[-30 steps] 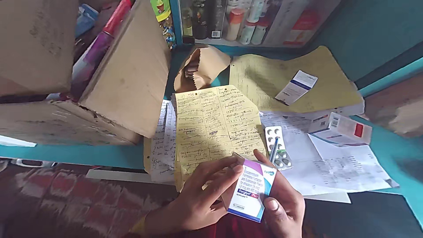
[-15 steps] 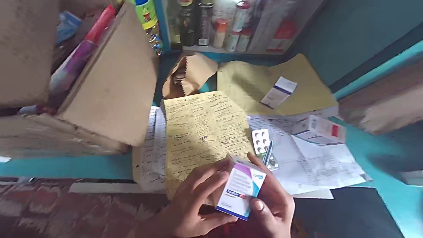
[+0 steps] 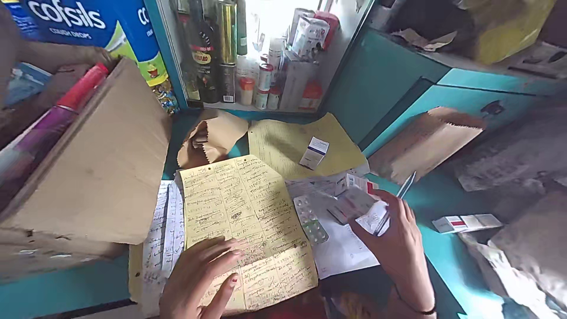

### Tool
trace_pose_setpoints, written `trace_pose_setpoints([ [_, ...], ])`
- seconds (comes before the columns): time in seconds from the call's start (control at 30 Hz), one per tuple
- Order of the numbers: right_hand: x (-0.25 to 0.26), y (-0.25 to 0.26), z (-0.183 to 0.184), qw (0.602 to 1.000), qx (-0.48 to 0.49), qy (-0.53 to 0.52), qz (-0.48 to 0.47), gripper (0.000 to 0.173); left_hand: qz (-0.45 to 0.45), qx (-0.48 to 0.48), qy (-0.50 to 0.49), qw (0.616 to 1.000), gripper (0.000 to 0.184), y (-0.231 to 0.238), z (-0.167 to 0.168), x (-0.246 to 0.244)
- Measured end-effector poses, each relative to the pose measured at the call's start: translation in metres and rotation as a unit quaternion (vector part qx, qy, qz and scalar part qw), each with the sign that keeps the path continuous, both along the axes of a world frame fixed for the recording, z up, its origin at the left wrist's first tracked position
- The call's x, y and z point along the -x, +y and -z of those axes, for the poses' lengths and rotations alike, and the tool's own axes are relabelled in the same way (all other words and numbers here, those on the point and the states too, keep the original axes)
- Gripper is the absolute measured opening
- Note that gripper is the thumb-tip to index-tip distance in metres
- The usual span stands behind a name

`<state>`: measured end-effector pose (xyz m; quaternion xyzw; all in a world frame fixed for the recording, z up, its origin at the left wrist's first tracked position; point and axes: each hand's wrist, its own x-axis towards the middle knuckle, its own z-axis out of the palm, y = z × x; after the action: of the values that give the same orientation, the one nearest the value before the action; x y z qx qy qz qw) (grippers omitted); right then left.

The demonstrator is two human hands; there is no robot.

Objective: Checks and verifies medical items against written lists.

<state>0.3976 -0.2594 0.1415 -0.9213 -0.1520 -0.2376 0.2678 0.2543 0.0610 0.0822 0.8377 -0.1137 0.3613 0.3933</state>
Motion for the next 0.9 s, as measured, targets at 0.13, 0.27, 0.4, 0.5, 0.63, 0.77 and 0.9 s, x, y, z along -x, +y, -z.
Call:
trace_pose_setpoints([
  [0.13,-0.036,-0.014,-0.019,0.992,0.107,0.062,-0.037,0.109,-0.024,-0.027,0.006,0.999,0.027,0.009,0.003,0.002],
  [0.27,-0.073,-0.017,-0.031,0.952,0.178,0.225,-0.111,0.118,-0.03,-0.057,0.023,0.998,0.027,0.019,0.006,0.004],
  [0.4,-0.084,-0.012,-0.035,0.943,0.189,0.238,-0.134,0.11,-0.046,-0.033,0.021,0.998,0.028,0.024,0.017,0.004],
  [0.5,-0.083,0.0,-0.04,0.962,0.169,0.19,-0.102,0.103,-0.044,-0.004,0.019,0.999,0.028,0.026,0.016,0.005],
  [0.63,-0.094,0.019,-0.054,0.977,0.169,0.092,-0.091,0.101,0.016,-0.014,0.031,0.999,0.028,0.039,-0.007,0.006],
  [0.77,-0.109,0.044,-0.061,0.968,0.233,0.065,-0.062,0.102,0.037,-0.115,0.067,0.99,0.033,0.053,-0.053,-0.019],
  [0.9,-0.132,0.052,-0.054,0.958,0.265,0.073,-0.078,0.102,0.071,-0.157,0.131,0.976,0.032,0.043,-0.084,-0.072],
])
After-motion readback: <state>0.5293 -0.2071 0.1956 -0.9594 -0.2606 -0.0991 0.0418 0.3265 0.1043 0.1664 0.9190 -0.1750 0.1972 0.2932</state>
